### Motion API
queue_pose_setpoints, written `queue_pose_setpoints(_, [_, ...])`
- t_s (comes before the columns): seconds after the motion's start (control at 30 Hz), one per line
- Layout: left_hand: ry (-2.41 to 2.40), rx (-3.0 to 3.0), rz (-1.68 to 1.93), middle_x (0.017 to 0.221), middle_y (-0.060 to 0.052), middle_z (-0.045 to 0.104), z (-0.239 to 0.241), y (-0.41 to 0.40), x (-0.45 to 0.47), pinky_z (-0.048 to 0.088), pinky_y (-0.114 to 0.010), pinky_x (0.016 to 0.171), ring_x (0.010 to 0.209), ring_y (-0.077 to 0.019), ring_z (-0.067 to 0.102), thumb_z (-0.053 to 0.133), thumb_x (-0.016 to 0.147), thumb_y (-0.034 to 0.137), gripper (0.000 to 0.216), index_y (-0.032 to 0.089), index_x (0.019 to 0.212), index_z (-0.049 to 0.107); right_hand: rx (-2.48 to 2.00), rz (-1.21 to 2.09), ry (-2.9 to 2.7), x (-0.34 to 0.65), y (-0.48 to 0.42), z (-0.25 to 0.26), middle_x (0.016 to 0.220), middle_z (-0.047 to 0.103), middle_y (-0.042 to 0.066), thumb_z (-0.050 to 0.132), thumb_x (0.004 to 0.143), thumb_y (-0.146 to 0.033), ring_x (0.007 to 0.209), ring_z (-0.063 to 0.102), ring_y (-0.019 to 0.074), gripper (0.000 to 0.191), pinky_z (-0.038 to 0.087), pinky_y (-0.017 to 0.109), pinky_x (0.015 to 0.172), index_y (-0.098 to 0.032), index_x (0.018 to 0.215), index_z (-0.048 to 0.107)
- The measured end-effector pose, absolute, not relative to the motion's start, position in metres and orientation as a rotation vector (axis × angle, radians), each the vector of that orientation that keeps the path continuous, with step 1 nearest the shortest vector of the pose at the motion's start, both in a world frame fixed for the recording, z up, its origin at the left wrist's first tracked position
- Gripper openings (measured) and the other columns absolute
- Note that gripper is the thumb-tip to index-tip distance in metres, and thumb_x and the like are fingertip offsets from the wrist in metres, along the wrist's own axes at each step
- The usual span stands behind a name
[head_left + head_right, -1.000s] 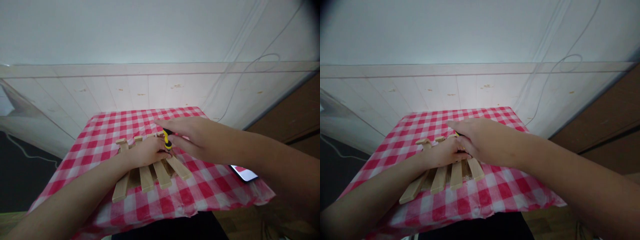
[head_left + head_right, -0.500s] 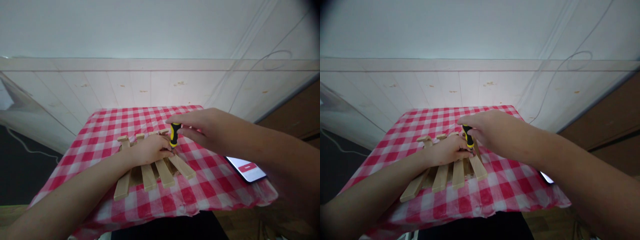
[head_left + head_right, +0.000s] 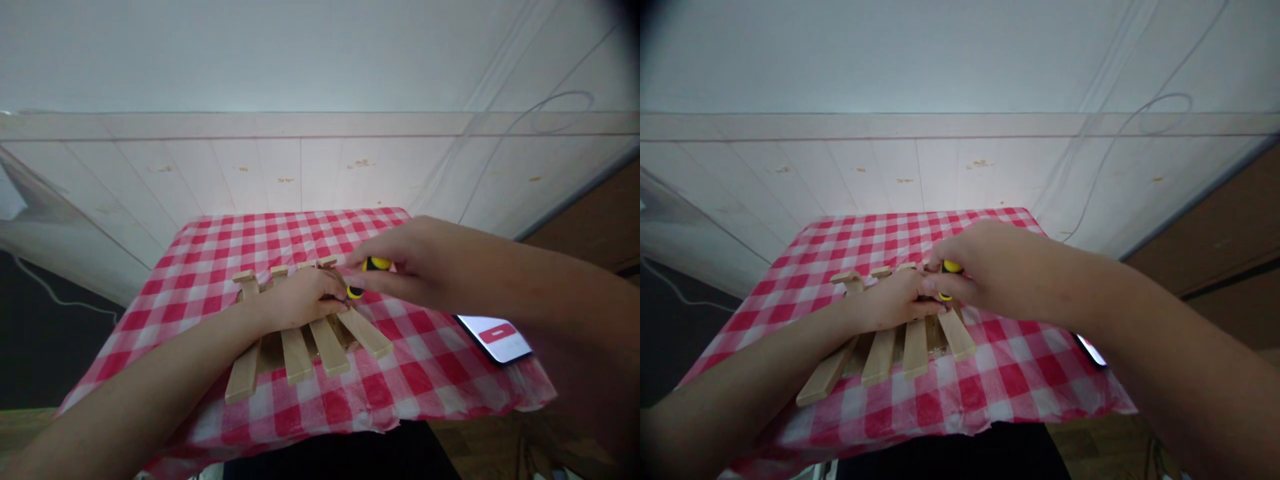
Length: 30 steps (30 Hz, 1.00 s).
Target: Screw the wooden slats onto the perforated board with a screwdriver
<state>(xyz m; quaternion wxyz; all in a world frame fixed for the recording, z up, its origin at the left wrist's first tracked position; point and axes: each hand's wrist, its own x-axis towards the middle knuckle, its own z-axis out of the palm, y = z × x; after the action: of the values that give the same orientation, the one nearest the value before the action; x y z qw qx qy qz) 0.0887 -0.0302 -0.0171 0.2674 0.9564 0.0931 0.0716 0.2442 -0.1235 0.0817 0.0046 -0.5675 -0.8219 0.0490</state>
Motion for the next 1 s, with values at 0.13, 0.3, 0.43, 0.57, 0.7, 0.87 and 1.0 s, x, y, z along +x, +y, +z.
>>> queue_pose_setpoints(0.13, [0.285, 2.593, 0.174, 0.079, 0.0, 0.072, -0.017, -0.031, 0.09, 0.046, -0.024, 0.076, 0.077, -0.0136, 0.064, 0.063, 0.087, 0.016, 0.013, 0.016, 0.076, 0.07, -2.122, -0.287, -2.195, 0.236, -0.113, 0.075, 0.073, 0.066, 0.011, 0.033, 0.094, -0.057, 0.066, 0.057, 0.0207, 0.055, 0.029, 0.03, 0.056, -0.015, 0.076, 0.064])
queue_pose_setpoints(0.3, [0.313, 2.566, 0.18, 0.084, 0.0, 0.073, -0.018, -0.031, 0.09, 0.047, -0.023, 0.076, 0.078, -0.0131, 0.064, 0.062, 0.087, 0.014, 0.011, 0.016, 0.082, 0.072, -1.587, 0.276, -2.495, 0.246, -0.122, 0.077, 0.087, 0.066, 0.006, 0.037, 0.095, -0.027, 0.069, 0.055, 0.0133, 0.024, 0.035, 0.026, 0.06, -0.018, 0.089, 0.058])
queue_pose_setpoints(0.43, [0.302, 2.581, 0.165, 0.078, 0.001, 0.071, -0.017, -0.031, 0.089, 0.047, -0.024, 0.075, 0.075, -0.0127, 0.063, 0.062, 0.087, 0.015, 0.013, 0.016, 0.077, 0.07, -2.04, -0.255, -2.263, 0.243, -0.124, 0.072, 0.062, 0.06, 0.008, 0.049, 0.088, -0.055, 0.058, 0.054, 0.0187, 0.045, 0.028, 0.03, 0.052, -0.018, 0.066, 0.059])
queue_pose_setpoints(0.57, [0.333, 2.566, 0.184, 0.083, -0.001, 0.073, -0.019, -0.03, 0.09, 0.048, -0.025, 0.074, 0.079, -0.015, 0.064, 0.062, 0.087, 0.018, 0.01, 0.016, 0.083, 0.071, -1.858, -0.357, -2.236, 0.235, -0.125, 0.062, 0.093, 0.069, 0.014, 0.043, 0.094, -0.046, 0.08, 0.063, 0.0245, 0.039, 0.037, 0.031, 0.059, -0.015, 0.1, 0.066])
queue_pose_setpoints(0.7, [0.304, 2.576, 0.202, 0.09, -0.003, 0.074, -0.022, -0.029, 0.089, 0.048, -0.027, 0.081, 0.086, -0.0165, 0.065, 0.061, 0.088, 0.018, 0.011, 0.015, 0.088, 0.071, -1.393, 0.124, -2.417, 0.241, -0.13, 0.062, 0.113, 0.067, 0.009, 0.042, 0.094, -0.022, 0.095, 0.062, 0.0175, 0.028, 0.044, 0.028, 0.073, -0.016, 0.114, 0.061])
queue_pose_setpoints(0.87, [0.333, 2.597, 0.144, 0.087, -0.002, 0.073, -0.02, -0.029, 0.09, 0.047, -0.025, 0.077, 0.082, -0.0157, 0.064, 0.06, 0.088, 0.018, 0.012, 0.015, 0.085, 0.071, -1.806, -0.231, -2.23, 0.239, -0.117, 0.059, 0.069, 0.066, 0.007, 0.051, 0.09, -0.048, 0.064, 0.058, 0.018, 0.038, 0.033, 0.029, 0.056, -0.016, 0.076, 0.066])
queue_pose_setpoints(1.0, [0.327, 2.575, 0.136, 0.086, -0.004, 0.073, -0.022, -0.028, 0.089, 0.048, -0.026, 0.076, 0.082, -0.0161, 0.064, 0.058, 0.09, 0.021, 0.015, 0.015, 0.086, 0.071, -1.867, -0.177, -2.228, 0.236, -0.116, 0.063, 0.078, 0.066, 0.009, 0.037, 0.096, -0.048, 0.069, 0.057, 0.0187, 0.044, 0.033, 0.03, 0.059, -0.015, 0.085, 0.064])
